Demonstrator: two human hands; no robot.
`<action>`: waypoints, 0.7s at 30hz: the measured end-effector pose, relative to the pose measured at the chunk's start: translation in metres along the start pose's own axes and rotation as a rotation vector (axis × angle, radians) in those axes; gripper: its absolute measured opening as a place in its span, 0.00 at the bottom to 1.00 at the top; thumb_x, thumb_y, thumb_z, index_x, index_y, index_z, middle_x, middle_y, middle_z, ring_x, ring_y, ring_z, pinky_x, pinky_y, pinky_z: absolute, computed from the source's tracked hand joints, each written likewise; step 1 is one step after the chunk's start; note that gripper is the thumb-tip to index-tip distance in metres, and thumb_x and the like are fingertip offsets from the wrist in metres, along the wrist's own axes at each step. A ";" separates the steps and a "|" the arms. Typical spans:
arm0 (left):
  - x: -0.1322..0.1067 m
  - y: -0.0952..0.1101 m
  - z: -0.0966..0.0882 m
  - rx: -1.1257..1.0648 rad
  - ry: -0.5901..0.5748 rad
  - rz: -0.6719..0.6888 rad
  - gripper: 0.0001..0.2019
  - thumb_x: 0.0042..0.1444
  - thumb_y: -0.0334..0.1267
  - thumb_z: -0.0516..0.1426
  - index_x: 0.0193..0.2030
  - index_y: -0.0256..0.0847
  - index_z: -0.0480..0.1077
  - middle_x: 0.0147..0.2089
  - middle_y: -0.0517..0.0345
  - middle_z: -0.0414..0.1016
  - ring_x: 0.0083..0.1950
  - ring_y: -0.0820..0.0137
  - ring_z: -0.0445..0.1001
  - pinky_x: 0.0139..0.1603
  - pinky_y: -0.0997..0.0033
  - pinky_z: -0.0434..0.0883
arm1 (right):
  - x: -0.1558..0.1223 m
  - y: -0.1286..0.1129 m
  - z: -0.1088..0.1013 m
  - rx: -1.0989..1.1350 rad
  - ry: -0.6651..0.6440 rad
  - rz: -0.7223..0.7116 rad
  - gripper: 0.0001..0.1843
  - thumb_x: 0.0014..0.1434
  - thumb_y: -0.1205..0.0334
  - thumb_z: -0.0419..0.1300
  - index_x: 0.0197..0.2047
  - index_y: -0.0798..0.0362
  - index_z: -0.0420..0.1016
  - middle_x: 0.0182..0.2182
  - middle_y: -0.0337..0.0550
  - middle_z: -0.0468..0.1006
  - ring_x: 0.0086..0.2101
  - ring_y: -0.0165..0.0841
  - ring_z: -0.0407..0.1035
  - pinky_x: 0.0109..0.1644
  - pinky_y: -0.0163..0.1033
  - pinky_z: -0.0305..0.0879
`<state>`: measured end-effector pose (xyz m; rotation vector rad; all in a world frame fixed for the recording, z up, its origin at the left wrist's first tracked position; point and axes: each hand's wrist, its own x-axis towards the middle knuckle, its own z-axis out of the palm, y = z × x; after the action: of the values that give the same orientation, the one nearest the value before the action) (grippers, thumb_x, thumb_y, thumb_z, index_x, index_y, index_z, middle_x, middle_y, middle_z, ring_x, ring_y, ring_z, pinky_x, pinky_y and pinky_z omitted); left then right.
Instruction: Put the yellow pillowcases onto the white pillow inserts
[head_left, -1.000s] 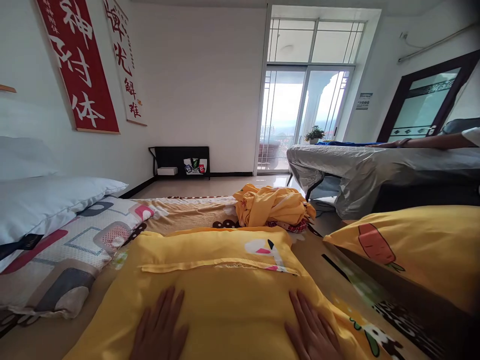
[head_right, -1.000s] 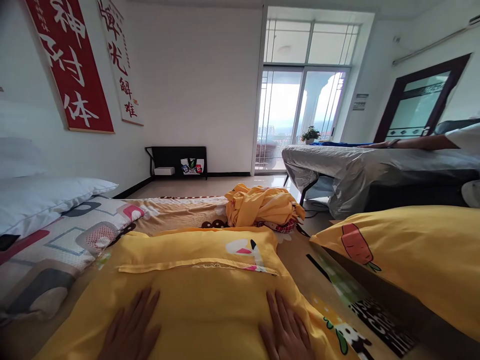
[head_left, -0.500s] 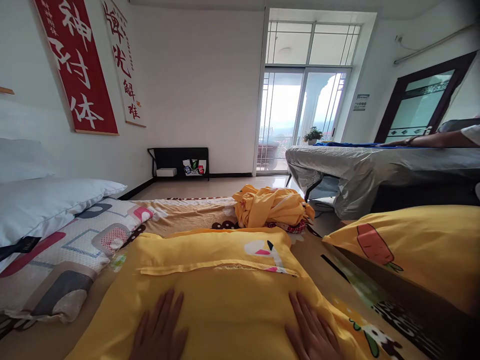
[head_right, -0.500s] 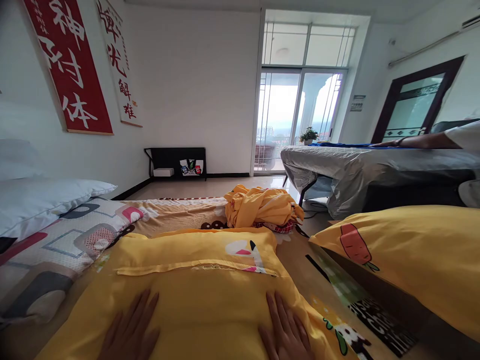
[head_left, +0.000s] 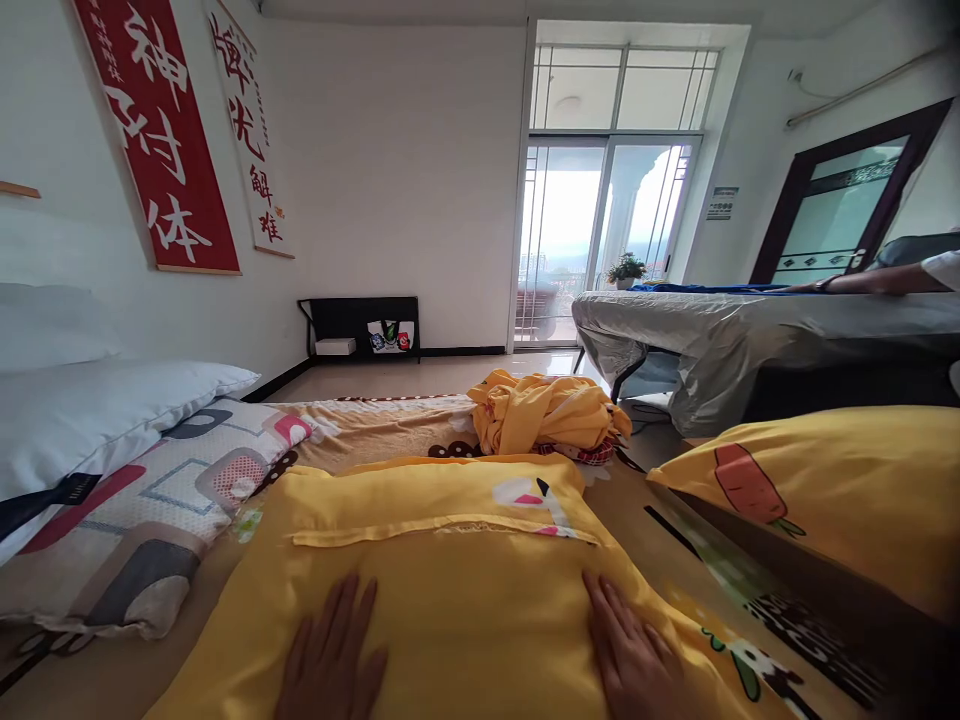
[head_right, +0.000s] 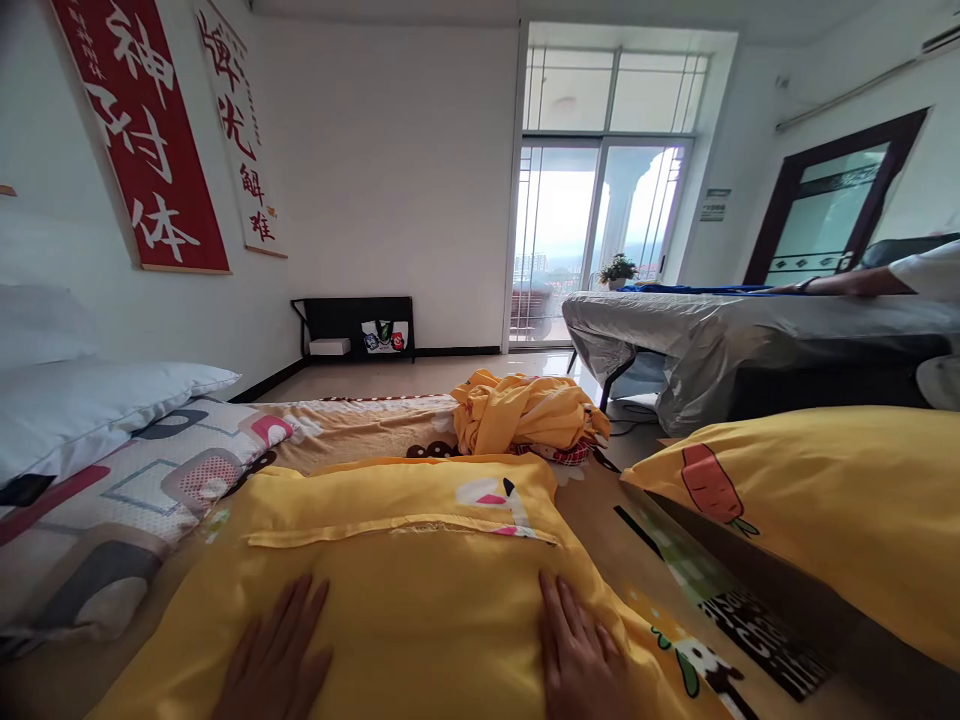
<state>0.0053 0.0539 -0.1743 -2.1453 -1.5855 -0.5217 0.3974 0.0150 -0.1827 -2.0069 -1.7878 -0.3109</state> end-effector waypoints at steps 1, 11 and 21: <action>0.000 -0.001 0.001 0.001 -0.012 -0.006 0.30 0.64 0.46 0.44 0.71 0.51 0.37 0.71 0.60 0.49 0.70 0.62 0.52 0.63 0.51 0.57 | 0.003 -0.010 -0.004 -0.016 0.087 0.008 0.30 0.65 0.62 0.38 0.69 0.49 0.52 0.64 0.44 0.61 0.61 0.40 0.59 0.59 0.52 0.62; -0.002 -0.002 0.008 -0.028 -0.036 -0.035 0.28 0.64 0.45 0.45 0.70 0.51 0.43 0.71 0.59 0.51 0.70 0.61 0.54 0.64 0.49 0.57 | 0.009 -0.147 0.002 0.148 0.131 -0.835 0.33 0.66 0.49 0.50 0.70 0.40 0.44 0.61 0.38 0.64 0.58 0.36 0.63 0.60 0.40 0.60; 0.001 0.009 -0.012 -0.043 -0.043 -0.063 0.26 0.65 0.44 0.42 0.69 0.47 0.49 0.71 0.60 0.49 0.72 0.65 0.48 0.65 0.52 0.55 | 0.011 -0.051 -0.021 0.040 -0.148 -0.051 0.34 0.65 0.42 0.41 0.70 0.44 0.43 0.68 0.39 0.48 0.66 0.41 0.45 0.66 0.57 0.47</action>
<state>0.0139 0.0457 -0.1646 -2.1575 -1.6840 -0.5375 0.3512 0.0186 -0.1504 -2.0046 -1.9215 -0.1438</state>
